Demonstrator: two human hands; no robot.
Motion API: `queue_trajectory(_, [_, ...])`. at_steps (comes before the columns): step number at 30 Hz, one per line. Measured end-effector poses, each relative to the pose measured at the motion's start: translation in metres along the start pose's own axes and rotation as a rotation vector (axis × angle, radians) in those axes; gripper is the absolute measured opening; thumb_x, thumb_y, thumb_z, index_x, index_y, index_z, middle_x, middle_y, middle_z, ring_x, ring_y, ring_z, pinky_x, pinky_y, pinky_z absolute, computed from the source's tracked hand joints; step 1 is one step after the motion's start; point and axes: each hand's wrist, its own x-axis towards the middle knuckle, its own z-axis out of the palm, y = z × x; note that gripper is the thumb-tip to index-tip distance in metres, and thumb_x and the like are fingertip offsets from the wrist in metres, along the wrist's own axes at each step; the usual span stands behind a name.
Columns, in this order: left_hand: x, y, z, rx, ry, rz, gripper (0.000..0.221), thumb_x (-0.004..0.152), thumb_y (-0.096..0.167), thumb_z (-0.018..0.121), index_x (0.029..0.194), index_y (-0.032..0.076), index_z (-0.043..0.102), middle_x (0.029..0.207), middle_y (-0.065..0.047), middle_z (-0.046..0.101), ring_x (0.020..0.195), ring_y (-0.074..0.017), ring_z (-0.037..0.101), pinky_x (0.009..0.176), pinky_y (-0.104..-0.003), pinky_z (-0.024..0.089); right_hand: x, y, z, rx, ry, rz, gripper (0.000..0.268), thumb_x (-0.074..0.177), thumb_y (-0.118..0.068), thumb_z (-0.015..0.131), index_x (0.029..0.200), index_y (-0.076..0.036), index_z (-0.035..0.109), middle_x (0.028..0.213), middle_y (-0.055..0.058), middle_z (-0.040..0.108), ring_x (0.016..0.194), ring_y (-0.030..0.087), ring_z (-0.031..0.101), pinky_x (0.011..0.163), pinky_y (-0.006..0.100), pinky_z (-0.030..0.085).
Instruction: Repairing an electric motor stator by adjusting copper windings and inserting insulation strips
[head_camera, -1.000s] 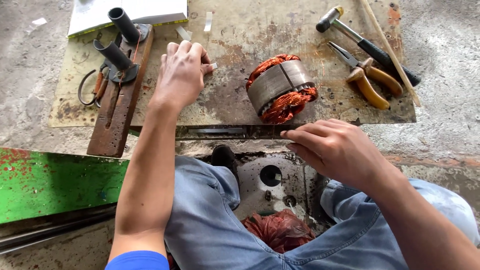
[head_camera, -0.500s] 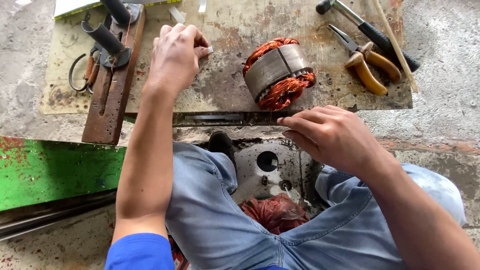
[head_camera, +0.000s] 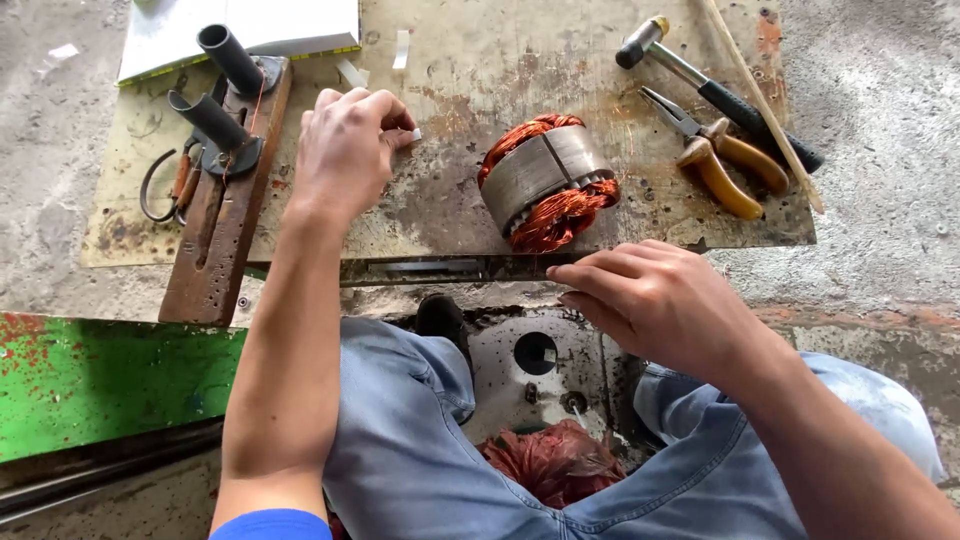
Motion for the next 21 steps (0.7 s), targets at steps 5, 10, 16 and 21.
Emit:
queue_trajectory(5, [-0.011, -0.004, -0.02, -0.041, 0.095, 0.015, 0.025, 0.096, 0.022, 0.071, 0.121, 0.019, 0.07, 0.116, -0.004, 0.074, 0.112, -0.0284, 0.061, 0.096, -0.049, 0.043, 0.001, -0.003, -0.008, 0.006, -0.015, 0.01, 0.025, 0.097, -0.02, 0.067, 0.118, -0.008, 0.07, 0.107, 0.005, 0.077, 0.087, 0.021, 0.074, 0.081, 0.039, 0.059])
queue_trajectory(10, [-0.026, -0.001, -0.034, -0.061, 0.006, -0.189, 0.022, 0.097, 0.024, 0.07, 0.118, 0.015, 0.07, 0.119, -0.012, 0.072, 0.102, -0.0279, 0.067, 0.084, -0.045, 0.056, -0.002, 0.0, -0.013, 0.023, -0.027, 0.014, 0.027, 0.097, -0.02, 0.066, 0.12, -0.008, 0.069, 0.108, 0.005, 0.077, 0.087, 0.02, 0.074, 0.079, 0.039, 0.06])
queue_trajectory(16, [-0.022, -0.003, -0.027, -0.088, -0.023, -0.285, 0.019, 0.089, 0.028, 0.083, 0.101, 0.016, 0.074, 0.111, -0.01, 0.072, 0.094, -0.0233, 0.066, 0.081, -0.044, 0.055, 0.002, -0.004, -0.013, 0.009, -0.02, 0.002, 0.025, 0.098, -0.022, 0.064, 0.119, -0.009, 0.069, 0.107, 0.004, 0.076, 0.086, 0.021, 0.073, 0.076, 0.039, 0.058])
queue_trajectory(21, [-0.017, -0.001, -0.028, -0.053, -0.071, -0.314, 0.013, 0.091, 0.029, 0.08, 0.099, 0.019, 0.076, 0.113, -0.006, 0.073, 0.103, -0.0236, 0.063, 0.083, -0.047, 0.049, 0.002, -0.003, -0.01, 0.002, -0.014, 0.0, 0.026, 0.099, -0.024, 0.064, 0.119, -0.009, 0.07, 0.105, 0.005, 0.076, 0.087, 0.022, 0.073, 0.077, 0.04, 0.059])
